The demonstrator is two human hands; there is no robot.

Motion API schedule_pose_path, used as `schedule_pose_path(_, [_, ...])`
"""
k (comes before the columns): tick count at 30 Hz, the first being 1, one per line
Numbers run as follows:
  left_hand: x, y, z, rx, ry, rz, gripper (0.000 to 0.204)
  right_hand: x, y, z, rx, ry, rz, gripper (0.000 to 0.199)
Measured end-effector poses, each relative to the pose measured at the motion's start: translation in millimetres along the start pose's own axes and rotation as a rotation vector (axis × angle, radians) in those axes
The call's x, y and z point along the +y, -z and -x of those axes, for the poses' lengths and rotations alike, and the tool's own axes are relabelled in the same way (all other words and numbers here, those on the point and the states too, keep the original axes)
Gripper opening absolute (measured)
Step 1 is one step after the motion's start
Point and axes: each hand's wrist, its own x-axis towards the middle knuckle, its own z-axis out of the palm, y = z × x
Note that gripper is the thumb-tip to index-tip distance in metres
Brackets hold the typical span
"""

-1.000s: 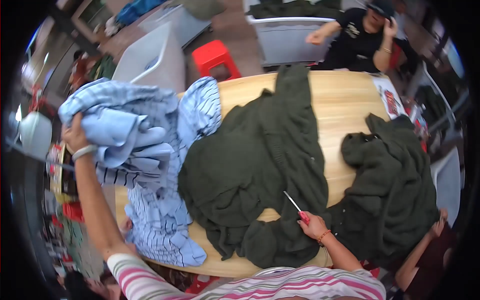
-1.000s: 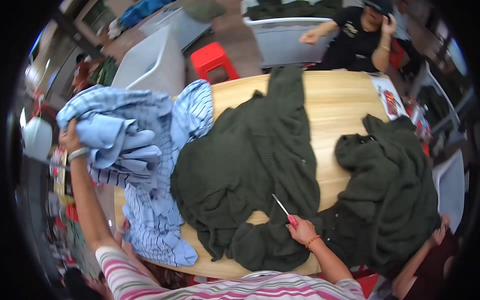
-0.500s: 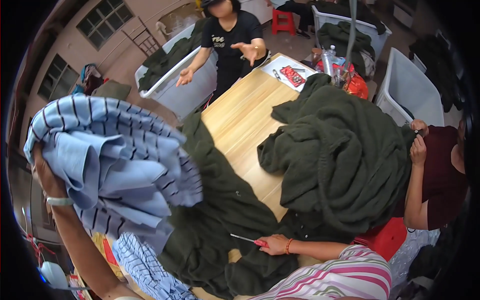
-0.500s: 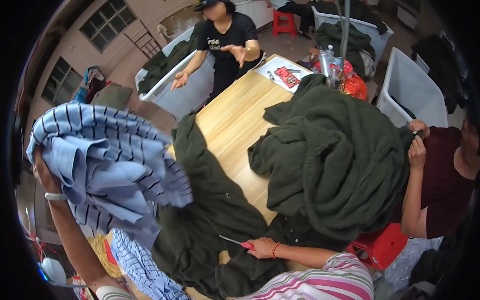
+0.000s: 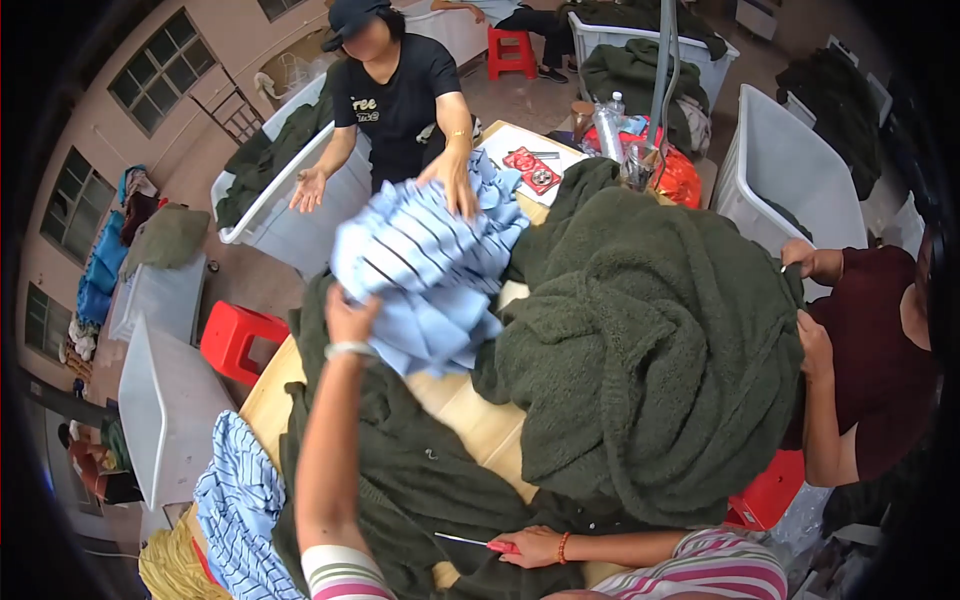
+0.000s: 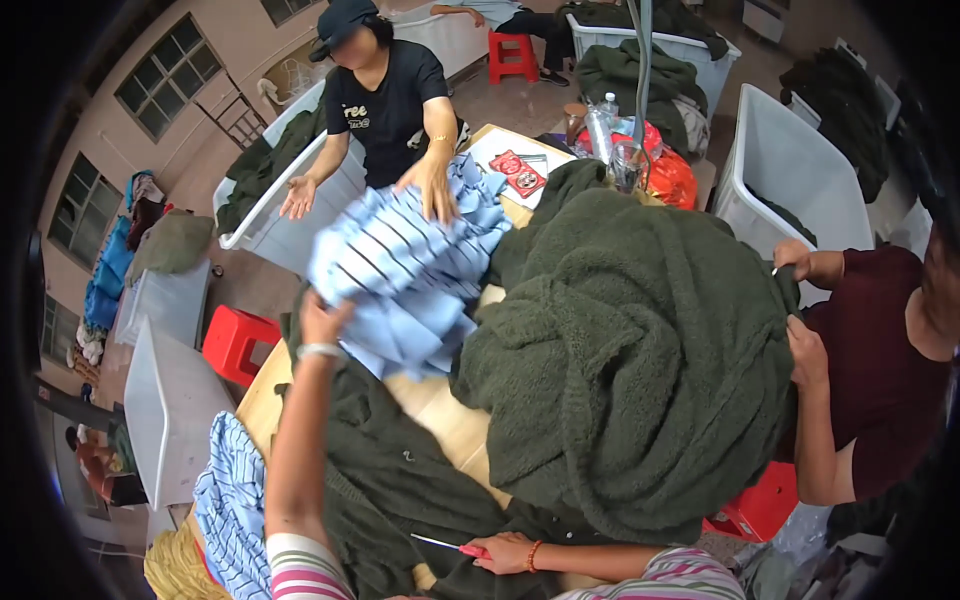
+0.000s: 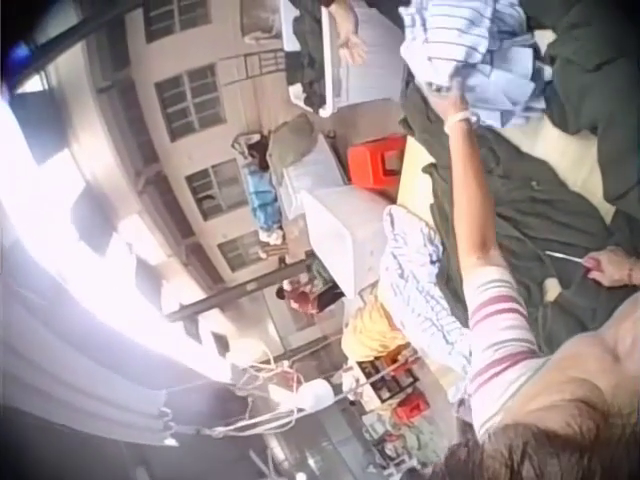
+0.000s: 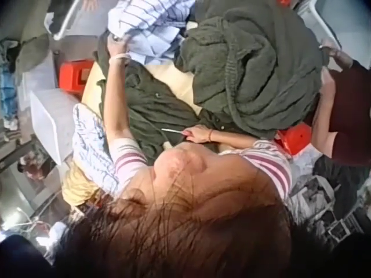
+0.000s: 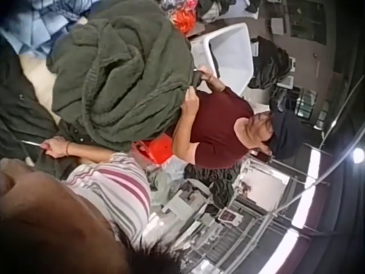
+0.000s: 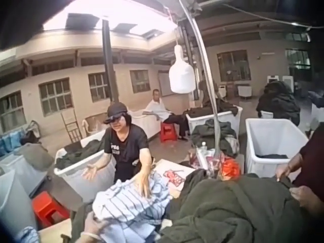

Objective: Trimming loose threads from green garments using a pair of scissors.

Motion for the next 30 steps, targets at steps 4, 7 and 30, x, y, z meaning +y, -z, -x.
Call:
schedule_pose_path(4, [-77.8, -49.4, 111.4, -0.2, -0.047, -0.343, 0.074, 3.1, 5.3, -3.6, -0.007, -0.039, -0.036, 0.045])
schedule_pose_path(7, [-69.5, -22.0, 168.3, -0.348, 0.131, -0.19, 0.063, -2.3, 9.8, -1.5, -0.025, -0.069, -0.057, 0.044])
schedule_pose_path(30, [17.1, 95.5, 569.9, -0.169, 0.367, -0.312, 0.054, -19.7, -2.8, 13.3, 0.154, -0.05, 0.077, 0.032])
